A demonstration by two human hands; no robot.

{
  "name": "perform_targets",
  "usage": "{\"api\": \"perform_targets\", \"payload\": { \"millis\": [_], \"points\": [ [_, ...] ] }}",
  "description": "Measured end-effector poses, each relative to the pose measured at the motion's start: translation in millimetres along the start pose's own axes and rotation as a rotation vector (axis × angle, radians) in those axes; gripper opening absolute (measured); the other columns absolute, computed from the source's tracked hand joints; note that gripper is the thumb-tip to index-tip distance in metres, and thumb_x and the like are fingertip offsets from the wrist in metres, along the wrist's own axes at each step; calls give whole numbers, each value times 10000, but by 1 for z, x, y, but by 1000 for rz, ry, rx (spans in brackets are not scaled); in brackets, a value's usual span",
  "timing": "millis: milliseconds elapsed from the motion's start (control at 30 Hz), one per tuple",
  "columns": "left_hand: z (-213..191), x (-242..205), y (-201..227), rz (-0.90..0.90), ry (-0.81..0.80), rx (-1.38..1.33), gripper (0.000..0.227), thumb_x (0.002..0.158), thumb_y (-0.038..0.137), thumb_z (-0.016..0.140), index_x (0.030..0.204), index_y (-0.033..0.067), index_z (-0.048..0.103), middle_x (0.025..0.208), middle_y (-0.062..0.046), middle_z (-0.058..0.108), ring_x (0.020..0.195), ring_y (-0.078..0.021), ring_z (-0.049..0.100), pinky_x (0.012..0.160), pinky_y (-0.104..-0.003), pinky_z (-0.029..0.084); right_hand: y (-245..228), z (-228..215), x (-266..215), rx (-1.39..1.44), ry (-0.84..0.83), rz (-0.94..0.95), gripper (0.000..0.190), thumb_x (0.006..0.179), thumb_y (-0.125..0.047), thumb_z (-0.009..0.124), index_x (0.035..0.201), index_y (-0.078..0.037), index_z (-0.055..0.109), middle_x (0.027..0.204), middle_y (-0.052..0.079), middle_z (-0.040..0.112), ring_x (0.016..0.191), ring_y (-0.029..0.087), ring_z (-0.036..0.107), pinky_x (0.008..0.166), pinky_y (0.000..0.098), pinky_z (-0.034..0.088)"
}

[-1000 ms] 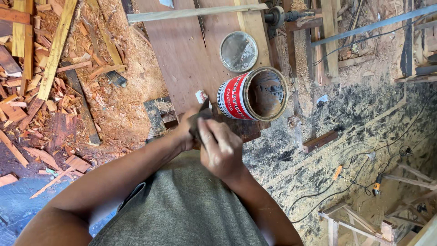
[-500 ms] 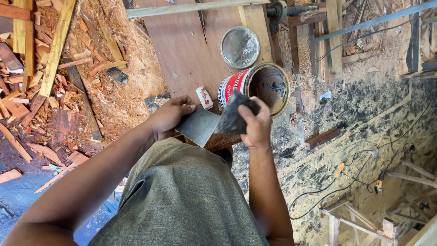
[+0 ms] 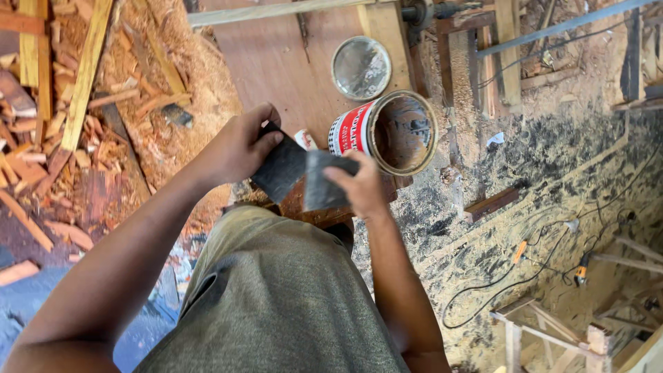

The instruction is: The person scoops wood filler from a can onto a metal putty knife using a wooden stick. They then squeeze a tube of hardener onto the filler and use the putty knife to mix the two substances together on the blade.

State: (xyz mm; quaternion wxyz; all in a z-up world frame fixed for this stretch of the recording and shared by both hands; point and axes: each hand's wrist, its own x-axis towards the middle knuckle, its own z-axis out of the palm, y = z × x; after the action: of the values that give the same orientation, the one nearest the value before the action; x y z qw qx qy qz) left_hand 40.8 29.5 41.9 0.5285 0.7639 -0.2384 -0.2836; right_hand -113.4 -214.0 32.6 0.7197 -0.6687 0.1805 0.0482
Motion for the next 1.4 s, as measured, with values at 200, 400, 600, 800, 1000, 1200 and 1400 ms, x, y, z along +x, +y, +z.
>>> {"api": "perform_targets", "payload": {
  "millis": [200,400,600,800,1000,1200,1400],
  "points": [
    [-41,22,-14,-92,501,-463,68,1090,105,606,1120,85,548,887,-24,554,751,-135,561,645,-304,505,37,35,2,-618,-94,146,160,843,-191,778,908,-69,698,831,13,713,761,148,686,692,316,549],
    [-47,16,-40,-139,374,-1022,123,994,31,596,1092,70,533,930,-34,592,801,-147,616,774,-313,600,79,-11,-3,-685,167,76,206,808,-73,764,968,8,663,824,74,696,769,163,689,700,319,525],
    [-11,17,-78,-429,261,-1124,233,938,135,542,1145,40,592,947,-80,618,813,-176,590,672,-292,481,125,-37,-29,-108,318,307,204,835,-27,732,1025,41,702,897,61,736,798,142,698,707,290,553],
    [61,9,-106,-626,88,-914,318,897,107,532,1179,-12,621,913,-123,656,739,-243,606,645,-392,497,133,-46,-39,-259,490,326,316,822,-78,752,1118,1,675,923,71,746,771,164,721,673,330,586],
    [109,22,-111,-576,-127,-438,325,908,75,679,1222,-7,657,1025,-173,722,839,-220,683,725,-332,556,134,-35,-47,-687,733,62,205,930,-165,738,970,34,764,902,132,771,789,200,722,742,335,567],
    [147,34,-98,-649,-409,-449,367,882,58,674,1244,21,626,973,-150,733,815,-251,732,698,-342,619,143,-26,-45,-240,592,114,307,939,-124,699,1200,30,652,1002,98,759,915,146,728,816,275,577],
    [145,37,-101,-131,-397,152,257,866,159,792,1079,26,734,1000,-140,772,873,-236,751,763,-348,583,169,-27,-51,-31,556,116,334,862,30,683,1194,67,666,948,113,748,832,136,695,759,252,547]
  ]
}}
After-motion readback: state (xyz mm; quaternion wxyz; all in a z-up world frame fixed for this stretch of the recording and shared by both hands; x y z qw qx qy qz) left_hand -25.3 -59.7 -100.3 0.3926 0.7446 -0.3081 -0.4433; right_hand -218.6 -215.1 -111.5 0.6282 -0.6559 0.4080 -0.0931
